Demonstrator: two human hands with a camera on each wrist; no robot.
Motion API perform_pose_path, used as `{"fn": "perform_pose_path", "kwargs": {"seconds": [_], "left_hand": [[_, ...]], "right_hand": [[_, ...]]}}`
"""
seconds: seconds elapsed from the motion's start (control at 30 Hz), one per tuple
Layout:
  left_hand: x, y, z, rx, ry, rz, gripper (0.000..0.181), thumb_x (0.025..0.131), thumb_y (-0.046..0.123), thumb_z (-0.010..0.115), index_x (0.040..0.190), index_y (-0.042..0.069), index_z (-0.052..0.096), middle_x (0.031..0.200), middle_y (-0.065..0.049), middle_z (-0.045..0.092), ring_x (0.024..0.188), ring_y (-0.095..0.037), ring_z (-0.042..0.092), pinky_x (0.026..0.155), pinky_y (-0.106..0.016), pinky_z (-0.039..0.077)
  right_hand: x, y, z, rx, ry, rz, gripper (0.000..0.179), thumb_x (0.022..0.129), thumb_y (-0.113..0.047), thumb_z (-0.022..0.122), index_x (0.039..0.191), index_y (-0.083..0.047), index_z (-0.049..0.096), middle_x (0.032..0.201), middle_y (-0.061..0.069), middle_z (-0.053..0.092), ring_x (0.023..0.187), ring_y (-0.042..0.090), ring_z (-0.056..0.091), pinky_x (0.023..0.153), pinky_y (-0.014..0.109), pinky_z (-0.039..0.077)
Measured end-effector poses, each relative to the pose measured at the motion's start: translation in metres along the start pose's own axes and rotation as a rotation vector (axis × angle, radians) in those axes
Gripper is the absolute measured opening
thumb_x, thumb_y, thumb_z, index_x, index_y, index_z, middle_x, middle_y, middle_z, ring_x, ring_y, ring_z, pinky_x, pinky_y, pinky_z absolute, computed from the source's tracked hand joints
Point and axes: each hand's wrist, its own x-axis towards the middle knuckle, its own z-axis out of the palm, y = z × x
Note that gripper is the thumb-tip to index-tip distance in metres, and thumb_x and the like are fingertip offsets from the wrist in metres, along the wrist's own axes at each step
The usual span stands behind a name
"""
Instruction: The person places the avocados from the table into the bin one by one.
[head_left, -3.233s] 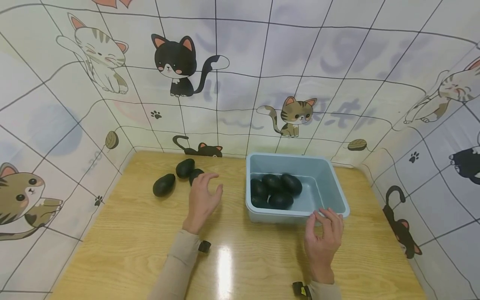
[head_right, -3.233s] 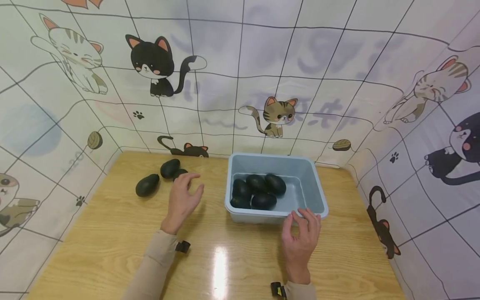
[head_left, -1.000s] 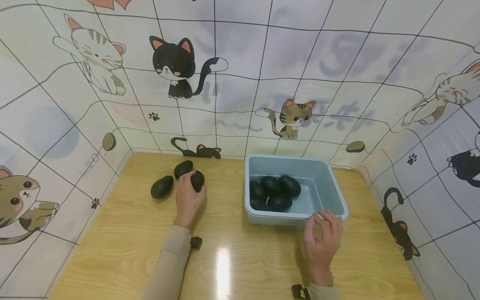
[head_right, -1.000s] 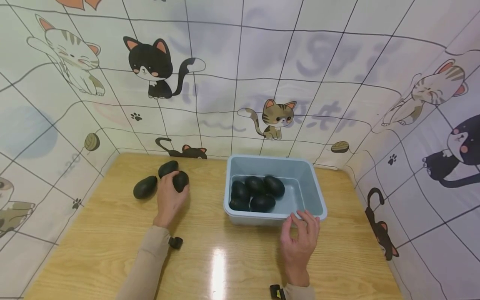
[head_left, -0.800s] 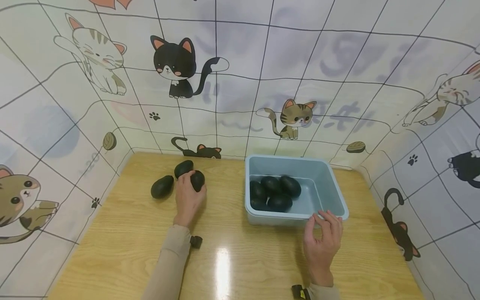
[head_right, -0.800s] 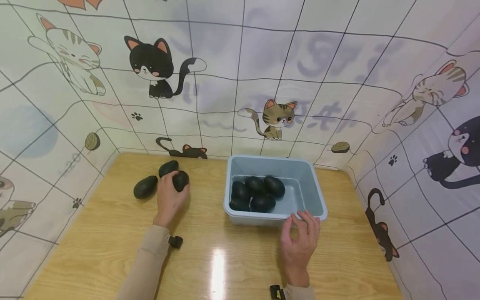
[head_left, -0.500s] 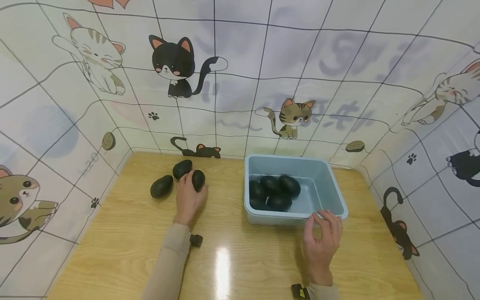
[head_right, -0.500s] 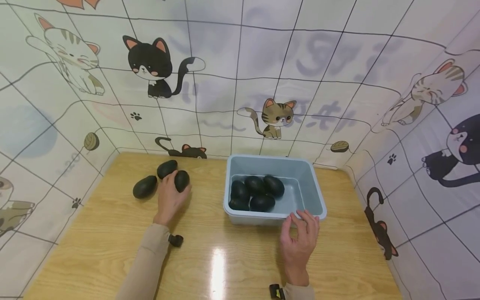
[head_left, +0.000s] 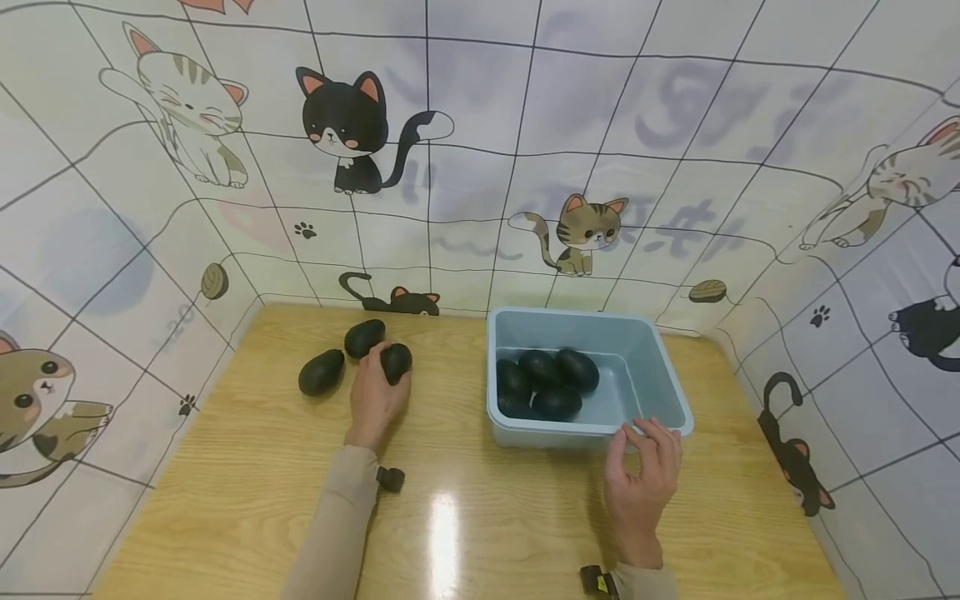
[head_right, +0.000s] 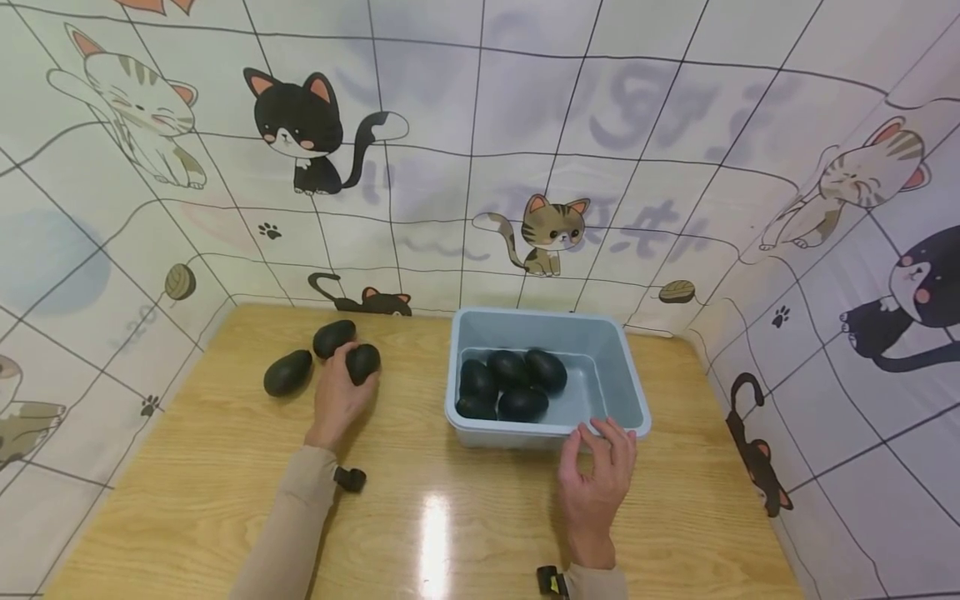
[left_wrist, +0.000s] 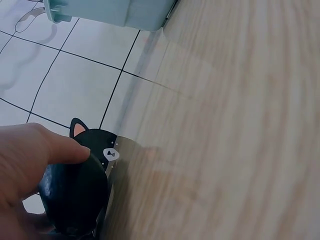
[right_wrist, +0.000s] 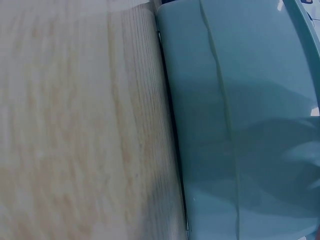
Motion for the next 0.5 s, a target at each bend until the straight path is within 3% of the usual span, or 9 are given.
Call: {"fn": "perform_pose_path", "kwargs": {"seconds": [0.5], "left_hand": [[-0.0058,0.0034,-0.008,0.013,-0.037,0.012,0.07,0.093,0.03,0.077,0.154,0.007,0.05,0.144,-0.027,0.059,0.13,-0.051,0.06,0.108,-0.065,0.047]], "right_hand": [[-0.0008,-0.0006,0.0011,-0.004,0.009,0.006,0.01,0.085,0.008,0.073,0.095,0.01,0.075,0.109,0.03,0.072,0.116,0.051,0.062,0.119,0.075,0.032]]}}
